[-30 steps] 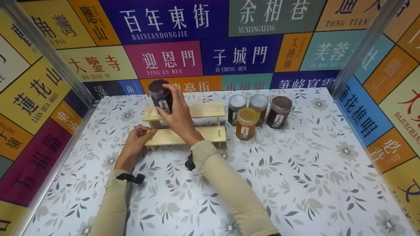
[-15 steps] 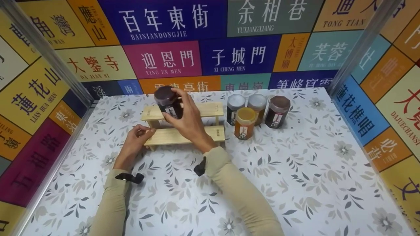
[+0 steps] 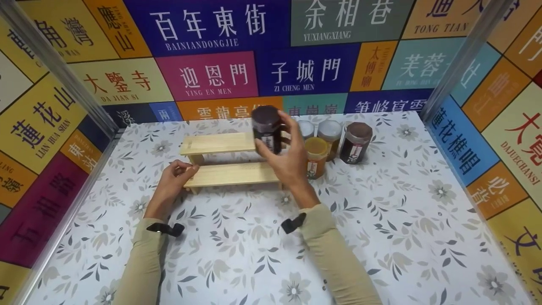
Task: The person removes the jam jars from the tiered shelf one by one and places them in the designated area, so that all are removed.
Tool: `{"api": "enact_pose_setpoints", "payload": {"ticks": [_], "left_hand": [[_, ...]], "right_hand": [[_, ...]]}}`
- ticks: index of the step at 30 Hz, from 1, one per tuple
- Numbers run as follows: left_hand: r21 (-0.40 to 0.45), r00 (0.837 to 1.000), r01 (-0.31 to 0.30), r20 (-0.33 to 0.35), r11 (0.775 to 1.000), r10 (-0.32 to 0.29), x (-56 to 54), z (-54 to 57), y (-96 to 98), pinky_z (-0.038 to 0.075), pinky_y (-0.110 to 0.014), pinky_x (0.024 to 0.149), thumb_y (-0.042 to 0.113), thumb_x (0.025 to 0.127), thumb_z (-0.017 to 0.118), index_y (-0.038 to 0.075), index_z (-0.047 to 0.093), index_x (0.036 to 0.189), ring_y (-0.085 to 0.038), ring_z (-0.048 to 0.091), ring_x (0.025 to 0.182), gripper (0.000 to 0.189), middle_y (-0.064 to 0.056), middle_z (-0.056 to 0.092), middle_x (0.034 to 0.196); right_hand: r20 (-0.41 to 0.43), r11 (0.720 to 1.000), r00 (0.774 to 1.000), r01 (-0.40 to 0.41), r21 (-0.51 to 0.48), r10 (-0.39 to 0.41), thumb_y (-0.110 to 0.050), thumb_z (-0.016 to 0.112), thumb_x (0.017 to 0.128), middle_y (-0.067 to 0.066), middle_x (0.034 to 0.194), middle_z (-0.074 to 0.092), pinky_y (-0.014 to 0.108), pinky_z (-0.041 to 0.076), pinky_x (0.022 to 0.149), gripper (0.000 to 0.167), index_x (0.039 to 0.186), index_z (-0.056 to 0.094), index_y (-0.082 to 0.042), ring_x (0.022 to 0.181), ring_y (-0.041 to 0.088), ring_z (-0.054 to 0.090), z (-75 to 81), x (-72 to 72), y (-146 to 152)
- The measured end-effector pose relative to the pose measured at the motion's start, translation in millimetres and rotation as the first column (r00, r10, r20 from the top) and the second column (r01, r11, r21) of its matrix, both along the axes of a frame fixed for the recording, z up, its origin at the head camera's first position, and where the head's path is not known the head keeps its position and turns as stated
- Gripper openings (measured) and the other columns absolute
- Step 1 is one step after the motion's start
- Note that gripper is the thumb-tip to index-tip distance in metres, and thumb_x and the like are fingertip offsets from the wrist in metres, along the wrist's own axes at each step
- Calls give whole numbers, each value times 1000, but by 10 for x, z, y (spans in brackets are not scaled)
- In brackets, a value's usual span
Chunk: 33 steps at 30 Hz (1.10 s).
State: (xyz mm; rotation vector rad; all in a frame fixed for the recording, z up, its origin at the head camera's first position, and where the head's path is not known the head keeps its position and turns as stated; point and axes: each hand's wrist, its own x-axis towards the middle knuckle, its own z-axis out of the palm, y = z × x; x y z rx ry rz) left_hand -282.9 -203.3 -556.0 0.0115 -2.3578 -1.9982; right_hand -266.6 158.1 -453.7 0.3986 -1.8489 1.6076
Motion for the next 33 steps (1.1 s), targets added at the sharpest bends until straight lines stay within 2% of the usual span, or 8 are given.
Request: {"api": "enact_pose_setpoints", "payload": {"ticks": [7,9,14,18,24,28,33], "left_hand": [[2,1000,-8,3,1000,8,4,-8,18,52,-26,55,32,98,84,5,64,113,-13,60,72,37,-3,68,93],[10,1000,-6,3,1000,6,-2,-12,21,52,-26,54,31,98,84,5,64,113,-14,61,72,36,-4,68,94],[13,1000,-9,0,1000,9,3,-7,16,52,-26,53,31,99,84,4,64,114,-14,60,72,37,-5,68,95],[19,1000,-4,-1,1000,4,13,-3,4,52,-26,53,31,99,83,4,63,114,-13,60,70,37,-7,69,97],[25,1000,-5,11,1000,5,15,-10,17,52,-26,53,33,98,84,6,63,115,-13,60,68,38,-7,70,98],[0,1000,2,8,1000,-2,4,-20,20,52,-24,59,33,99,83,6,63,114,-13,62,75,36,-5,71,101],[8,1000,-8,0,1000,8,-2,-24,16,49,-23,62,29,100,82,4,63,112,-13,63,81,33,-3,72,99]], "right_hand": [[35,991,991,131,-22,-131,-6,93,85,9,146,63,32,62,100,83,156,54,-22,130,27,66,6,9,580],[54,987,987,154,-43,-151,-6,92,85,10,147,62,33,61,103,82,156,53,-23,131,26,66,41,31,723],[67,977,977,208,-56,-204,-7,90,87,11,145,63,27,60,100,80,156,53,-22,127,23,67,124,128,1005],[60,965,966,256,-52,-253,-7,89,87,10,142,65,26,58,92,80,157,53,-23,123,22,67,85,163,1190],[88,957,957,283,-61,-277,-10,89,88,8,145,62,22,60,95,81,159,51,-25,125,22,66,25,208,1397],[114,953,946,302,14,-302,-10,89,88,10,147,60,20,60,92,83,160,51,-26,125,21,65,-61,241,1508],[156,937,930,306,168,-331,-11,91,86,8,150,57,19,55,95,84,159,52,-26,125,15,59,-340,163,1654]]}}
